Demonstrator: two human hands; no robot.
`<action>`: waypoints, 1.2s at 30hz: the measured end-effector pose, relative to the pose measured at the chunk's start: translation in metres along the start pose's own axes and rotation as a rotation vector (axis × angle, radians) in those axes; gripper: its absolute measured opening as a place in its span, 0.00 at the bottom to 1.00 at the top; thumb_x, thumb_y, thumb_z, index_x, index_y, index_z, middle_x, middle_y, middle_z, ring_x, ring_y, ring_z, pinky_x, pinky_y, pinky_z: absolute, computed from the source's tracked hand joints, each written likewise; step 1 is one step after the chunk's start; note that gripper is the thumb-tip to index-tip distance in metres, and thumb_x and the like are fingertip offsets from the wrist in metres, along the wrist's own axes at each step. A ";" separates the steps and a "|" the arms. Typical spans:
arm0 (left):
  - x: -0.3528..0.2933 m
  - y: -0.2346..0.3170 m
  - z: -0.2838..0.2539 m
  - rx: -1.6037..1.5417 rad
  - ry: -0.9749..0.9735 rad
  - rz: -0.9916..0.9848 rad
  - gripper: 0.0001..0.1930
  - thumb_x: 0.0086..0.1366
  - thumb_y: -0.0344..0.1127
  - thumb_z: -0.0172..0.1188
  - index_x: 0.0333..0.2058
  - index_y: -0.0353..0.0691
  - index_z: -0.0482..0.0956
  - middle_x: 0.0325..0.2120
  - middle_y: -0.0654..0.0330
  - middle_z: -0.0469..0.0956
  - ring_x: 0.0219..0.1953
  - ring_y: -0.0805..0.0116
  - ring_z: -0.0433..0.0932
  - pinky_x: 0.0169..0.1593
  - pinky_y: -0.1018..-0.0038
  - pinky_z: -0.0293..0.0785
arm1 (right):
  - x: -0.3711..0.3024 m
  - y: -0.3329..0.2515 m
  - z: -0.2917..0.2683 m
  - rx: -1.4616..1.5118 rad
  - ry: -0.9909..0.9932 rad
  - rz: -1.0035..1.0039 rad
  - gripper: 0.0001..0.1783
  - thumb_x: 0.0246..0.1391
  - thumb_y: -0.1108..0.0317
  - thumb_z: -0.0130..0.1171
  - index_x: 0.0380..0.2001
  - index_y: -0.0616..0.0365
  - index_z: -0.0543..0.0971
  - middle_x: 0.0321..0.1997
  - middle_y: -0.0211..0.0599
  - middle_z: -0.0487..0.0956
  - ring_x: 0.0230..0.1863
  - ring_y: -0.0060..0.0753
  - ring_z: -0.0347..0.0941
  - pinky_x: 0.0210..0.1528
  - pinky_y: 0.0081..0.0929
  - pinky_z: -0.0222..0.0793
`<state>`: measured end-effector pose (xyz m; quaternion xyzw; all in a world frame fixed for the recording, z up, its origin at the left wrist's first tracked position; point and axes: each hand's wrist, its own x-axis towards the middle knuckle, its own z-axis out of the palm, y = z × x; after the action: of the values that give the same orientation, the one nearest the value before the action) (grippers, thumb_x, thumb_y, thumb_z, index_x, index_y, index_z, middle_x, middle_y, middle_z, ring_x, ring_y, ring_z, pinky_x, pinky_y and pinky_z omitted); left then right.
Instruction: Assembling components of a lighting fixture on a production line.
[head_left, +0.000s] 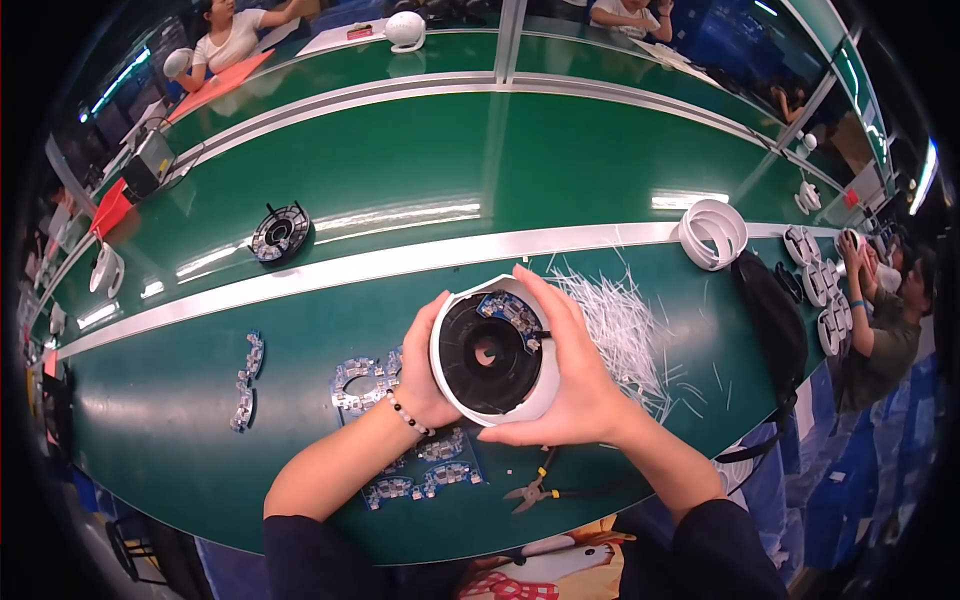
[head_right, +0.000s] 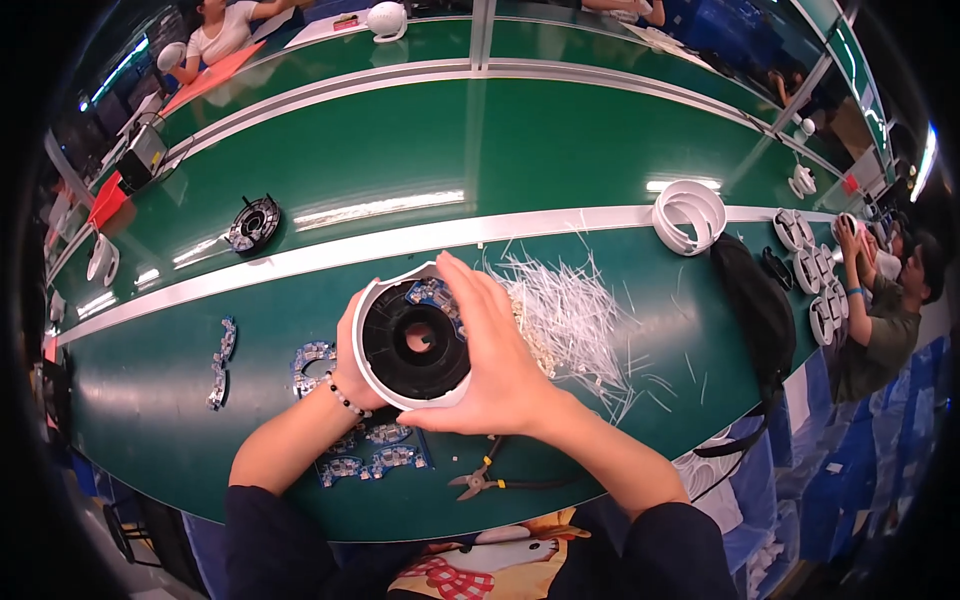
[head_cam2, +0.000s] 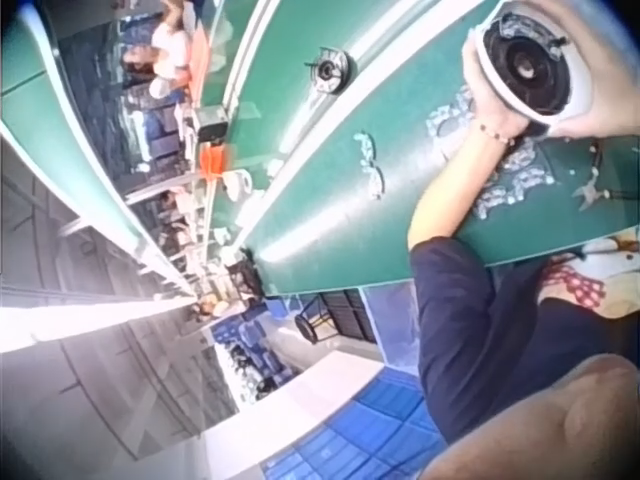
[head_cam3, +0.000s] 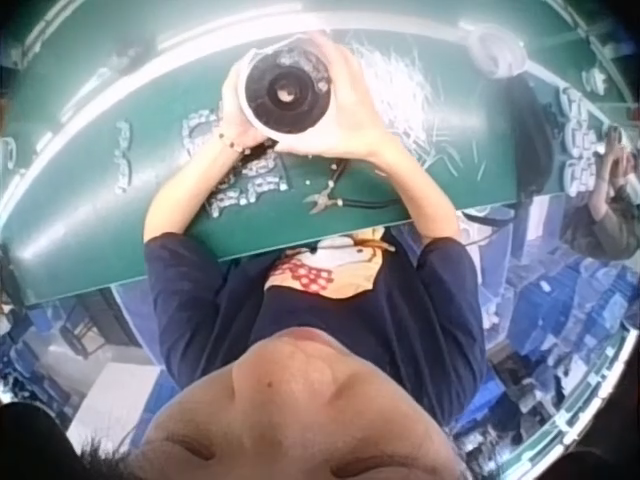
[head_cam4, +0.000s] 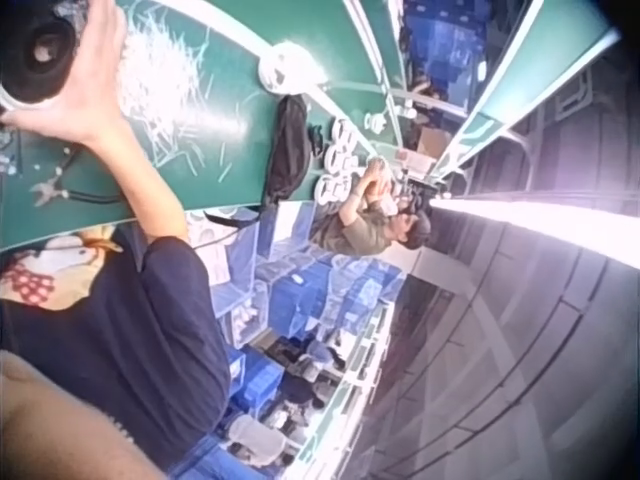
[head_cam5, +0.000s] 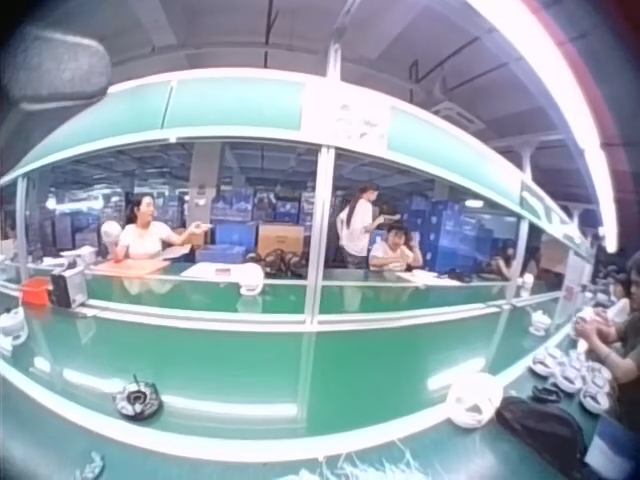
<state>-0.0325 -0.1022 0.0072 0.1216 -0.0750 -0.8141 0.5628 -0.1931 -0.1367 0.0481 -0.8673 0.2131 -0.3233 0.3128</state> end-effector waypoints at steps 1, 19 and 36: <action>0.000 -0.001 0.000 -0.002 0.000 -0.001 0.24 0.60 0.52 0.37 0.43 0.40 0.70 0.39 0.55 0.73 0.40 0.63 0.72 0.45 0.67 0.69 | 0.000 -0.001 0.001 -0.001 -0.001 0.002 0.60 0.18 0.56 0.71 0.56 0.65 0.49 0.58 0.56 0.51 0.57 0.56 0.49 0.56 0.44 0.47; -0.015 -0.001 0.014 0.115 -0.058 0.047 0.31 0.58 0.59 0.39 0.49 0.38 0.62 0.44 0.52 0.68 0.45 0.60 0.71 0.48 0.66 0.69 | 0.012 -0.013 -0.017 -0.194 -0.147 -0.139 0.59 0.17 0.51 0.70 0.54 0.65 0.52 0.57 0.51 0.55 0.56 0.54 0.51 0.55 0.43 0.49; 0.008 0.002 0.006 0.349 0.308 0.199 0.25 0.60 0.46 0.41 0.49 0.31 0.61 0.46 0.51 0.67 0.47 0.60 0.68 0.52 0.69 0.63 | -0.034 0.049 -0.050 -0.213 0.159 -0.095 0.51 0.31 0.49 0.65 0.56 0.61 0.53 0.60 0.51 0.50 0.60 0.53 0.48 0.59 0.41 0.46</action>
<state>-0.0351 -0.1109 0.0124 0.3315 -0.1394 -0.7013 0.6155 -0.2598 -0.1725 0.0302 -0.8765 0.2290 -0.3808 0.1852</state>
